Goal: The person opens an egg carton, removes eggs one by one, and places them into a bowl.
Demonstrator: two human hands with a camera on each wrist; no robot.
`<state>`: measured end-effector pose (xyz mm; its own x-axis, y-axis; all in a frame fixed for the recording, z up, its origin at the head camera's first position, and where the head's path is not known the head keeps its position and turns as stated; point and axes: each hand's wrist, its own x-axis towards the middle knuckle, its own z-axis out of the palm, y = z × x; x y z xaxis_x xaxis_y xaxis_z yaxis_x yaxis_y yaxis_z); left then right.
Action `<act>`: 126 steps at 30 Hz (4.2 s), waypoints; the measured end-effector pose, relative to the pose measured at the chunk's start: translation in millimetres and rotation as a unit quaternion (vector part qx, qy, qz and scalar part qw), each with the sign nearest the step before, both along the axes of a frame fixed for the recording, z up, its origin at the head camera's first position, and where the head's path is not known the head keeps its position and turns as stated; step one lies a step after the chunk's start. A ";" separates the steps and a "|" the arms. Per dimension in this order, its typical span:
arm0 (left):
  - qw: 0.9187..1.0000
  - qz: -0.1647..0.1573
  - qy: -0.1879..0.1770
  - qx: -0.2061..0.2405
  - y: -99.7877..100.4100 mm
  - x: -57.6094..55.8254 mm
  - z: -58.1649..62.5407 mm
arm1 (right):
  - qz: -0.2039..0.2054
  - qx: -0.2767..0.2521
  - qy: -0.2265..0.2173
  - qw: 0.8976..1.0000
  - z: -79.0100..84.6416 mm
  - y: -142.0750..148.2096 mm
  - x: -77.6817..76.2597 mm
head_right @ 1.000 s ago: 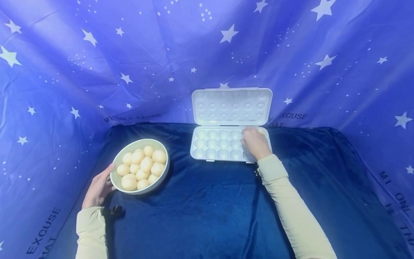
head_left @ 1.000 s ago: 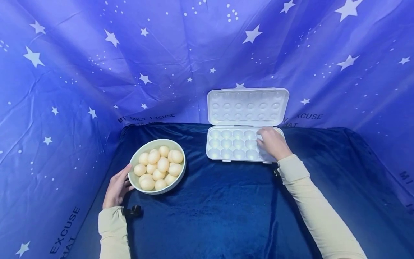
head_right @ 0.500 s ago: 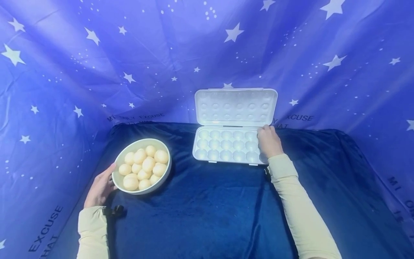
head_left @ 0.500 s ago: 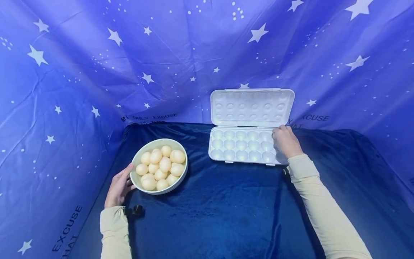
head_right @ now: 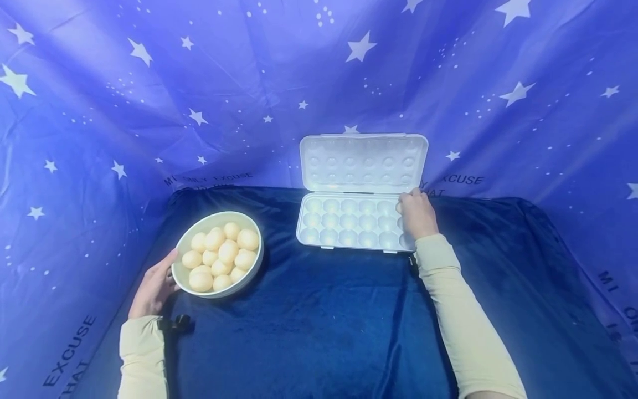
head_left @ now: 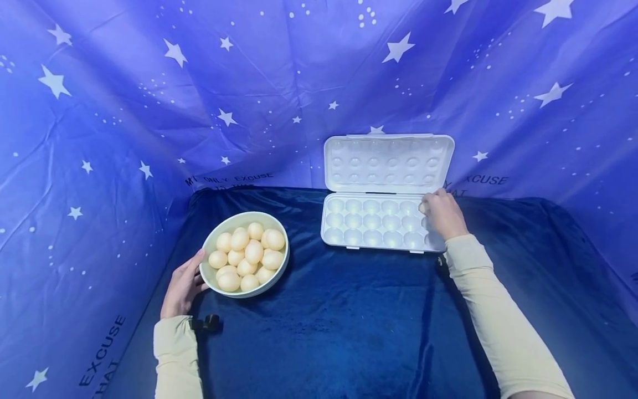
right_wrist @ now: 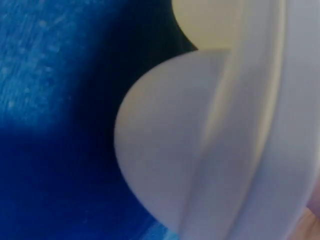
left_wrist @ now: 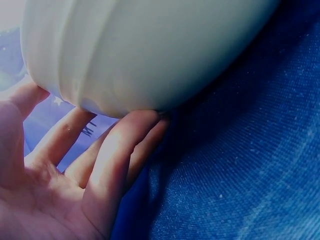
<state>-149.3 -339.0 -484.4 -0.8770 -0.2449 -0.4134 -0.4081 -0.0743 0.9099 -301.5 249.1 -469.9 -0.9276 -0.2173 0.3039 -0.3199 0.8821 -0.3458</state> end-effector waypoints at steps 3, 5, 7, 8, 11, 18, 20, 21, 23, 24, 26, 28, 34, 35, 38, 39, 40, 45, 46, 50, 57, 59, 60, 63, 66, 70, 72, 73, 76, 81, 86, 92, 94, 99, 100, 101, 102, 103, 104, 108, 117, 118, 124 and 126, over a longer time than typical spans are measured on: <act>1.000 -0.002 0.000 -0.002 -0.7 0.7 1.1 | 0.000 -0.008 0.000 1.000 -1.7 1.8 0.1; 1.000 -0.002 0.000 -0.001 -1.0 1.8 1.3 | -0.001 -0.011 0.003 1.000 -4.1 3.3 1.2; 1.000 -0.001 0.000 0.000 -1.2 3.0 1.5 | -0.002 -0.013 0.012 1.000 -6.7 4.3 1.8; 1.000 -0.001 0.001 0.001 -1.2 3.5 1.6 | -0.004 -0.015 0.017 1.000 -7.5 4.5 2.4; 1.000 -0.001 0.004 0.001 -0.5 4.4 2.0 | -0.008 -0.020 0.038 0.999 -8.3 4.6 3.9; 1.000 0.000 0.005 -0.008 1.6 2.6 1.6 | -0.003 -0.009 0.047 0.999 -5.8 7.0 1.1; 1.000 0.001 0.004 -0.011 1.9 1.8 1.6 | 0.002 -0.005 0.035 0.999 -5.2 7.6 -0.2; 1.000 0.002 0.003 -0.011 2.1 1.6 1.5 | 0.003 -0.004 0.027 1.000 -5.1 7.9 -0.6; 1.000 0.002 0.001 -0.014 2.8 1.1 1.7 | 0.004 -0.001 0.022 1.000 -5.0 8.4 -0.9; 1.000 0.003 0.001 -0.015 3.1 0.8 1.7 | 0.002 -0.003 0.020 1.000 -5.2 8.8 -0.5; 1.000 0.003 0.000 -0.016 3.7 0.6 1.7 | -0.004 -0.007 0.029 1.000 -5.7 9.9 0.3; 1.000 0.004 -0.001 -0.017 4.0 0.8 1.7 | -0.009 -0.013 0.048 0.999 -5.9 10.2 0.6; 1.000 0.007 -0.001 -0.014 1.4 3.7 1.8 | -0.004 -0.051 0.105 0.993 4.2 -3.2 2.6; 1.000 0.007 -0.001 -0.013 0.9 4.0 1.8 | -0.002 -0.055 0.110 0.992 7.2 -7.2 3.3; 1.000 0.008 0.000 -0.011 -0.1 5.0 1.7 | 0.009 -0.067 0.117 0.991 16.8 -21.2 6.7; 1.000 0.007 0.000 -0.010 -0.3 5.1 1.7 | 0.013 -0.070 0.119 0.990 19.9 -26.0 8.2; 1.000 0.007 0.001 -0.010 -0.1 5.2 1.8 | 0.017 -0.072 0.122 0.990 22.9 -30.8 9.8; 1.000 0.008 0.000 -0.015 1.5 5.4 1.8 | 0.044 -0.082 0.144 0.985 34.1 -56.1 18.9; 1.000 0.009 -0.002 -0.018 1.8 5.4 1.4 | 0.050 -0.085 0.150 0.984 35.7 -61.2 20.6; 1.000 0.014 -0.010 -0.018 1.7 5.3 0.1 | 0.073 -0.094 0.163 0.979 41.3 -80.8 26.0; 1.000 0.007 -0.002 0.008 2.0 5.0 0.5 | 0.113 -0.097 0.167 0.975 48.7 -114.3 35.8; 1.000 0.004 0.000 0.012 2.8 4.6 0.6 | 0.122 -0.101 0.165 0.973 50.1 -123.1 38.4; 1.000 0.004 0.001 0.012 3.5 4.4 0.9 | 0.126 -0.104 0.164 0.973 51.0 -127.4 40.0; 1.000 0.005 0.001 0.013 4.4 4.1 1.2 | 0.141 -0.113 0.160 0.970 53.5 -140.7 44.2; 1.000 0.005 0.002 0.012 4.8 4.5 2.1 | 0.155 -0.122 0.158 0.968 56.2 -155.3 48.1; 1.000 -0.001 0.006 0.012 4.2 4.5 3.2 | 0.175 -0.135 0.154 0.963 57.4 -178.6 54.1; 1.000 -0.001 0.004 0.013 4.1 4.2 3.2 | 0.191 -0.135 0.152 0.960 55.3 -192.3 58.3; 1.000 -0.001 0.002 0.013 4.2 4.1 3.4 | 0.197 -0.134 0.150 0.959 53.6 -200.0 61.4; 1.000 -0.001 -0.001 0.011 5.4 3.0 4.7 | 0.216 -0.119 0.134 0.960 48.0 -223.8 71.2; 1.000 -0.005 0.003 0.007 8.3 -0.2 3.8 | 0.252 -0.093 0.096 0.958 41.7 -260.1 92.2; 1.000 -0.005 0.004 0.009 6.5 3.4 1.6 | 0.300 -0.077 0.064 0.949 35.4 -285.8 108.7; 1.000 0.001 0.007 0.013 3.8 4.9 2.5 | 0.308 -0.051 0.056 0.948 30.3 -301.2 114.7; 1.000 0.001 0.006 0.013 2.8 4.1 2.5 | 0.309 -0.041 0.051 0.949 28.1 -304.0 115.2; 1.000 -0.006 0.009 0.020 1.1 1.9 1.9 | 0.301 -0.017 0.041 0.953 21.4 -309.5 115.3; 1.000 -0.006 0.010 0.022 1.0 1.7 1.7 | 0.300 -0.013 0.041 0.953 20.1 -310.6 115.3; 1.000 -0.006 0.011 0.023 1.1 1.6 1.6 | 0.299 -0.011 0.043 0.953 19.2 -311.8 115.4; 1.000 -0.005 0.012 0.024 1.1 1.5 1.6 | 0.298 -0.009 0.045 0.953 18.6 -312.8 115.4; 1.000 -0.005 0.011 0.025 1.2 1.6 1.5 | 0.298 -0.007 0.047 0.953 18.1 -313.8 115.5; 1.000 -0.004 0.011 0.026 1.1 1.6 1.3 | 0.297 -0.004 0.049 0.953 17.7 -314.9 115.6; 1.000 -0.002 0.011 0.021 0.5 1.6 2.3 | 0.293 0.001 0.052 0.955 17.3 -318.1 116.0; 1.000 0.003 0.005 0.011 0.1 1.6 0.5 | 0.288 0.026 0.038 0.956 16.5 -323.4 117.8; 1.000 0.002 0.003 0.011 0.2 1.6 -0.1 | 0.287 0.030 0.038 0.957 16.2 -323.7 118.1; 1.000 0.005 0.000 0.012 -0.6 2.1 -2.1 | 0.289 0.038 0.041 0.956 14.5 -324.9 118.6; 1.000 0.004 0.001 0.011 -1.4 2.0 -1.7 | 0.291 0.037 0.042 0.955 14.4 -325.0 118.2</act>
